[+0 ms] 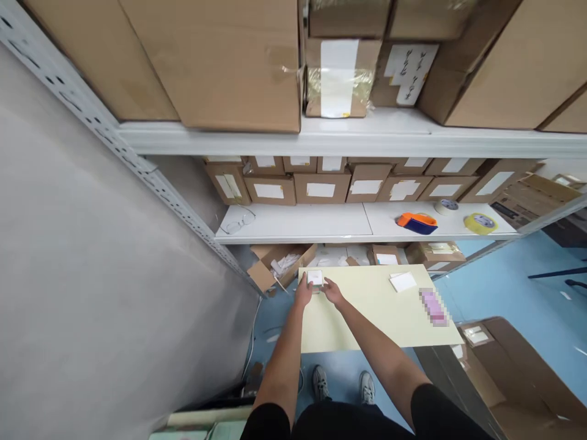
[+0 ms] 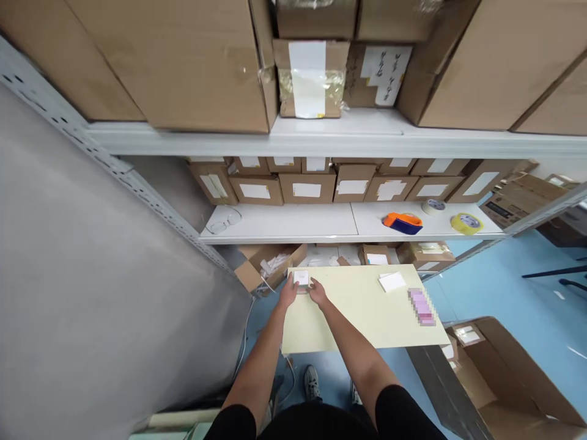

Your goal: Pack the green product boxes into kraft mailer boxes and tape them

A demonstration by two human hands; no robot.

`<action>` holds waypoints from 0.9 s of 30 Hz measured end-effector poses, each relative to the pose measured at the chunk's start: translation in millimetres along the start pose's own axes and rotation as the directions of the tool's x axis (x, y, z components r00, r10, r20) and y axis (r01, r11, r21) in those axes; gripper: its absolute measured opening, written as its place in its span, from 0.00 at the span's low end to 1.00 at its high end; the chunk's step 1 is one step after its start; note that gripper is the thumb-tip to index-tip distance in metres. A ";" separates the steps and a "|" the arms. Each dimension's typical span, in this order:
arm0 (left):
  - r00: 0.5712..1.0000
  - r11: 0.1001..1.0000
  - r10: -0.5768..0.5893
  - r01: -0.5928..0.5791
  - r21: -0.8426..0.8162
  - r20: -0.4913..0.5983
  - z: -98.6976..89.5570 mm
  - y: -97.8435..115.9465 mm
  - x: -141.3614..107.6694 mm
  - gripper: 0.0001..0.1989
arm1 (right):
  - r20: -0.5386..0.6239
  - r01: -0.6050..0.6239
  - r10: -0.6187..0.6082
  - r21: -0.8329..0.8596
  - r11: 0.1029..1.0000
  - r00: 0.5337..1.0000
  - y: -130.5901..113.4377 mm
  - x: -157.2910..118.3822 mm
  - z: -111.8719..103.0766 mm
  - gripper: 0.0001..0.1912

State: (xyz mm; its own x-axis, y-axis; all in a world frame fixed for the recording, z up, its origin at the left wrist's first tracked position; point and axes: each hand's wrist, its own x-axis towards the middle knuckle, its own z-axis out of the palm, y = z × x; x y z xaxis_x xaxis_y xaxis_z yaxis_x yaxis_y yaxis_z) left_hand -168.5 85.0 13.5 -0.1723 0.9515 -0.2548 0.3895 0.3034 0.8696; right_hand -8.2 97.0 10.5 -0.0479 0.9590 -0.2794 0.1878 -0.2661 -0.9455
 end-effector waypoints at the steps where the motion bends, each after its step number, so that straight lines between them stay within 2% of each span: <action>1: 0.997 0.998 0.045 -0.043 0.036 -0.067 -0.2 4.8 -5.1 0.37 | -0.010 -0.010 0.010 0.000 1.000 1.000 -0.3 -4.8 -10.6 0.26; 4: 0.947 0.966 0.249 -0.227 0.127 -0.201 2.7 19.4 -18.5 0.32 | 0.004 0.035 -0.036 0.029 0.999 0.999 2.6 -21.1 -58.3 0.29; 7: 0.898 0.926 0.376 -0.355 0.128 -0.227 16.9 39.4 -26.6 0.27 | -0.053 0.107 -0.108 -0.008 0.994 0.993 4.1 -38.9 -124.9 0.31; 11: 0.900 0.917 0.398 -0.396 0.050 -0.179 59.7 83.5 -32.9 0.25 | -0.168 0.158 -0.181 -0.138 0.978 0.969 -9.0 -58.8 -217.1 0.29; 15: 0.910 0.912 0.408 -0.410 -0.013 -0.071 115.1 141.4 -40.2 0.24 | -0.242 0.223 -0.280 -0.238 0.945 0.929 -31.1 -60.5 -289.1 0.28; 19: 0.891 0.897 0.443 -0.438 -0.067 0.103 156.8 191.4 -49.0 0.24 | -0.275 0.317 -0.412 -0.330 0.889 0.869 -57.0 -35.6 -350.5 0.30; 21: 0.886 0.894 0.449 -0.444 -0.067 0.117 166.2 207.4 -52.1 0.25 | -0.257 0.370 -0.474 -0.363 0.855 0.842 -75.9 -12.0 -380.8 0.31; 24: 0.909 0.910 0.413 -0.411 -0.042 0.053 164.8 219.3 -56.1 0.27 | -0.188 0.441 -0.564 -0.446 0.779 0.804 -111.1 34.5 -419.9 0.31; 27: 0.929 0.929 0.369 -0.369 -0.020 -0.032 151.5 219.7 -63.9 0.27 | -0.098 0.466 -0.601 -0.538 0.702 0.793 -141.9 82.9 -442.0 0.32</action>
State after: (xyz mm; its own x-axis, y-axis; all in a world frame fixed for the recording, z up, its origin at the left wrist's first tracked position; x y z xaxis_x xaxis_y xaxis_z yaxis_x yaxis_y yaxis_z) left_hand 65.1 98.5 156.7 -0.0456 0.9942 0.0974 0.4076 -0.0705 0.9104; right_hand 394.8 257.4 195.5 -0.0551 0.9302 0.3628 0.6374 0.3125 -0.7043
